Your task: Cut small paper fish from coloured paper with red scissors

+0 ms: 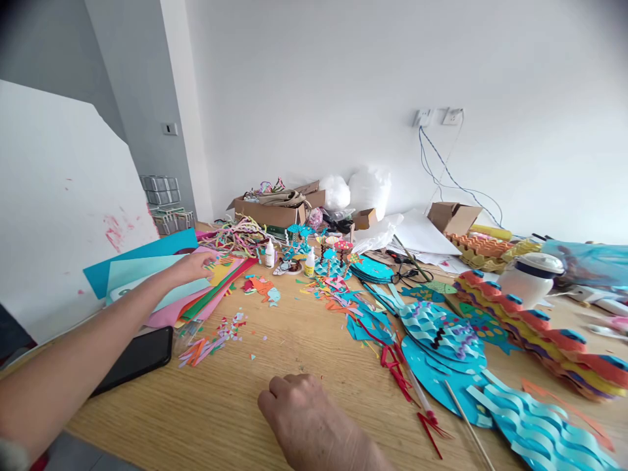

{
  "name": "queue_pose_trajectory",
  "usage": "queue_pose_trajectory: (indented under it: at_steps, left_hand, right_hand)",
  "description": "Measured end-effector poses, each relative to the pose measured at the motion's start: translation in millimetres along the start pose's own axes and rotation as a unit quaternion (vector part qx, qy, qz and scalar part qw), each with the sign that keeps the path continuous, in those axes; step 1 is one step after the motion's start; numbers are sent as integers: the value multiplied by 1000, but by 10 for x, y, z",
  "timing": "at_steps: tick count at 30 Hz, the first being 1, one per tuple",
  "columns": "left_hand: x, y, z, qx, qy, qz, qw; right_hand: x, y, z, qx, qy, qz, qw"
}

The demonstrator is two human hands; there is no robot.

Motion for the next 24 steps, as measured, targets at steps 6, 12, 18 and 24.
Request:
queue_pose_trajectory:
  at_steps: [6, 12, 18, 24]
  left_hand:
    - [-36, 856, 216, 219, -5, 68, 973]
    - [-109, 1394, 178, 315, 27, 101, 943]
    - [-114, 1569, 171, 345, 64, 93, 932]
    - [-25, 1759, 122, 346, 88, 77, 931]
  right_hand:
    - [-6, -5, 13, -10, 21, -2, 1000]
    - [-6, 62, 4, -26, 47, 11, 998]
    - [-35, 159, -36, -52, 22, 40, 998]
    - [-106, 180, -72, -62, 21, 46, 997]
Point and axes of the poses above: each hand's wrist, its own x-axis towards the middle knuckle, its own z-axis out of the back of the hand, y = z × x, the point moved 8 cm from there along x, towards the middle knuckle, and after that the axes turned 7 degrees about x, right-handed, at the moved point
